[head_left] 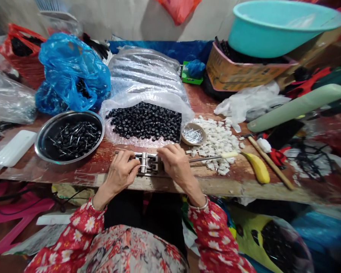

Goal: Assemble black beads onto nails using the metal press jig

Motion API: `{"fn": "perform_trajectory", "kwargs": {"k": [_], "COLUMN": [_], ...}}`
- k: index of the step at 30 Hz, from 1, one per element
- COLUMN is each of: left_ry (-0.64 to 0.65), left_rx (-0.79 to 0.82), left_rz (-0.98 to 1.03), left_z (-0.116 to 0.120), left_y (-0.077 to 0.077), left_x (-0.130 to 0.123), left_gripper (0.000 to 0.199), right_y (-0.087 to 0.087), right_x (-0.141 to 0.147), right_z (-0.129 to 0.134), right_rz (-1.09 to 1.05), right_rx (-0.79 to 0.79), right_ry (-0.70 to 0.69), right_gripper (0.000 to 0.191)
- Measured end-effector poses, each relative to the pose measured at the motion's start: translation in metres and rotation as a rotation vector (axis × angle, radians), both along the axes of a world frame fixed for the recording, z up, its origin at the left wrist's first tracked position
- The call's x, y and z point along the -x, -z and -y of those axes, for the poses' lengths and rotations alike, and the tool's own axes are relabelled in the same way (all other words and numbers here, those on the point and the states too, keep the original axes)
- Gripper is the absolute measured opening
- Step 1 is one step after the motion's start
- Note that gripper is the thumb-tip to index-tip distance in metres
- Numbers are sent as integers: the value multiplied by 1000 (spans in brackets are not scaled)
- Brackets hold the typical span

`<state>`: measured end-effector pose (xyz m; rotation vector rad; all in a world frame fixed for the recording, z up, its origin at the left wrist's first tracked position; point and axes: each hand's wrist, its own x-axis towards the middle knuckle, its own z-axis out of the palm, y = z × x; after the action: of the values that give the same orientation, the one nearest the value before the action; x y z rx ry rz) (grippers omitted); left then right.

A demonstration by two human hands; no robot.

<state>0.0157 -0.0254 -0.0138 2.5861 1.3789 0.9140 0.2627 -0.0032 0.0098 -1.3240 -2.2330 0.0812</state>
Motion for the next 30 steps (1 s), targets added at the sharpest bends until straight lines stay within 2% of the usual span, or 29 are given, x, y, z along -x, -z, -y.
{"fn": "perform_trajectory", "kwargs": {"k": [4, 9, 11, 13, 17, 20, 23, 26, 30], "left_ry": [8, 14, 6, -6, -14, -2, 11, 15, 24], "left_rx": [-18, -28, -35, -43, -34, 6, 27, 29, -2], "left_rz": [-21, -14, 10, 50, 77, -11, -111, -182, -236], "left_z": [-1, 0, 0, 0, -2, -5, -9, -13, -15], "left_y": [-2, -4, -4, -4, -5, -3, 3, 11, 17], "left_x": [0, -1, 0, 2, 11, 21, 28, 30, 27], "left_gripper": [10, 9, 9, 9, 26, 44, 58, 64, 69], "right_y": [0, 5, 7, 8, 7, 4, -1, -5, -4], "right_x": [-54, -121, -139, -150, -159, -155, -144, -133, -124], "right_z": [3, 16, 27, 45, 95, 132, 153, 154, 148], "right_rz": [56, 435, 539, 566, 449, 180, -24, -184, -391], "right_rx": [-70, -97, -77, -52, 34, 283, 722, 1049, 1250], "right_ry": [195, 479, 483, 420, 337, 217, 94, 56, 73], "right_gripper": [24, 30, 33, 35, 39, 43, 43, 50, 55]}}
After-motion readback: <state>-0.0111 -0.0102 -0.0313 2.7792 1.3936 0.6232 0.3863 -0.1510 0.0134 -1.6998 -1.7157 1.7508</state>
